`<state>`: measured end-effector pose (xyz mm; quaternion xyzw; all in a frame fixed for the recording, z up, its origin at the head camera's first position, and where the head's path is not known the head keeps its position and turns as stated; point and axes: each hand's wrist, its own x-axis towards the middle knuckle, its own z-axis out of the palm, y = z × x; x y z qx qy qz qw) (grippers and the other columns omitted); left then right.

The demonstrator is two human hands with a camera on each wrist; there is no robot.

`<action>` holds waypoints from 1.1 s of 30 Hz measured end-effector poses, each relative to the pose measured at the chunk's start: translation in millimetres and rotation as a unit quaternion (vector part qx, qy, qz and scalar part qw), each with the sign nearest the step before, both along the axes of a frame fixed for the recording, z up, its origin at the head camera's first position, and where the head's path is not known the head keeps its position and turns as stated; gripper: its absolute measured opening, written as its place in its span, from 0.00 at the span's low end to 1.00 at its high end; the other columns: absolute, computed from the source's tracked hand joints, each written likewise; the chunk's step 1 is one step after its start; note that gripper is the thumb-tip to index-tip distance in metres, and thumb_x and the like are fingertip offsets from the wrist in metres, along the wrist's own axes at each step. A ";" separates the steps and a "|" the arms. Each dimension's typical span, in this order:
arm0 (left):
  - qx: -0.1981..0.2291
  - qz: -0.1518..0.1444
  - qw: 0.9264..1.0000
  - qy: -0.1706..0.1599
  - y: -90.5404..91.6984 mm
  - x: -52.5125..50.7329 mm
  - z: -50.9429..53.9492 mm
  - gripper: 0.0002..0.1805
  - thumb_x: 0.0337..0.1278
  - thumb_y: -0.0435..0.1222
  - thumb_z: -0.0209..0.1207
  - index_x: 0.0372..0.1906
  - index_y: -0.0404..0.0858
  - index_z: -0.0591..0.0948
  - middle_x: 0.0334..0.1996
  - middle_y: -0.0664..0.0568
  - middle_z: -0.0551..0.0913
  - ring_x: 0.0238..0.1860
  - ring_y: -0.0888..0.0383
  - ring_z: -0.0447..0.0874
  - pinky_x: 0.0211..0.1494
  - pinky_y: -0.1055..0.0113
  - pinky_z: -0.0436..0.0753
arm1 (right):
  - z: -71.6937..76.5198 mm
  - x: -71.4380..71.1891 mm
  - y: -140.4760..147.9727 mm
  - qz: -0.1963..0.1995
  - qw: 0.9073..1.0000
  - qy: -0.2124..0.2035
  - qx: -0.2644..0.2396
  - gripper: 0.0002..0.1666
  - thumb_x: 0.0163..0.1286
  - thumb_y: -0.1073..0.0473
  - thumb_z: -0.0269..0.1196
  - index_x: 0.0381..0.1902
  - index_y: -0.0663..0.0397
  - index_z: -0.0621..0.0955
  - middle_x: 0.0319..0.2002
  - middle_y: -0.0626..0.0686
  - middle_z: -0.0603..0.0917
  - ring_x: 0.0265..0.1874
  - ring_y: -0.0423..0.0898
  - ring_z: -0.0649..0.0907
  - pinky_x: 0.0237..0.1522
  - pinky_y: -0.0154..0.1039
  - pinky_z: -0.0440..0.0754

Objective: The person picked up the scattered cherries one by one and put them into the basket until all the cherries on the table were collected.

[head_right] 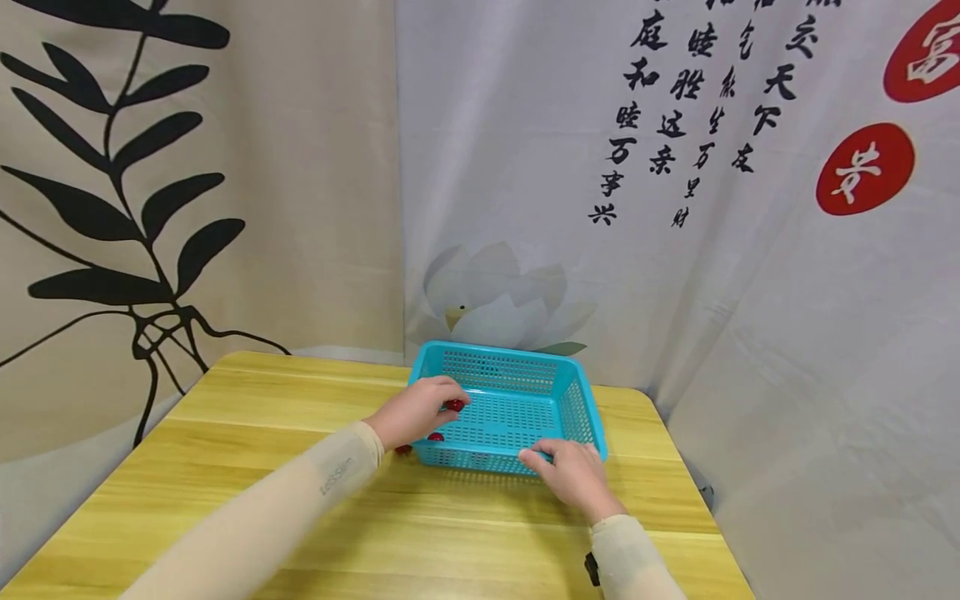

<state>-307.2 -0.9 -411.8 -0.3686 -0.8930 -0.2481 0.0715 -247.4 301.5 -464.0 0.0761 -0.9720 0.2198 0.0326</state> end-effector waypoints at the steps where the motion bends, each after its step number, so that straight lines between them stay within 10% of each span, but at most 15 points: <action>1: -0.007 0.004 1.000 -0.002 3.9 -2.9 -1.5 0.14 0.72 0.35 0.67 0.58 0.43 0.88 0.54 0.52 0.88 0.52 0.57 0.87 0.57 0.68 0.89 | -0.1 -0.1 0.5 -0.002 1.000 0.000 0.001 0.13 0.77 0.33 0.63 0.38 0.26 0.88 0.41 0.33 0.91 0.44 0.41 0.88 0.69 0.66 0.72; 12: -0.042 0.013 0.990 -0.132 35.0 -19.8 -17.1 0.18 0.76 0.54 0.62 0.49 0.45 0.91 0.37 0.57 0.89 0.37 0.62 0.82 0.43 0.67 0.84 | -0.3 -2.7 1.5 -0.010 1.000 0.008 0.009 0.10 0.76 0.34 0.65 0.36 0.23 0.87 0.42 0.34 0.91 0.45 0.41 0.88 0.66 0.62 0.74; 20: -0.115 0.060 0.967 -0.221 42.5 -17.0 -24.9 0.43 0.77 0.72 0.39 0.68 0.44 0.84 0.70 0.49 0.83 0.73 0.48 0.80 0.76 0.46 0.79 | -3.9 -3.5 0.2 -0.010 1.000 0.008 0.007 0.11 0.75 0.34 0.65 0.42 0.25 0.89 0.49 0.37 0.92 0.51 0.46 0.90 0.67 0.63 0.74; 33: -0.130 0.067 0.949 -0.281 52.4 -13.8 -22.5 0.37 0.80 0.57 0.32 0.73 0.44 0.80 0.76 0.49 0.77 0.79 0.47 0.73 0.83 0.49 0.71 | -2.3 -2.7 -2.3 -0.006 1.000 0.016 0.003 0.10 0.76 0.36 0.66 0.33 0.22 0.86 0.41 0.32 0.91 0.44 0.40 0.88 0.64 0.61 0.74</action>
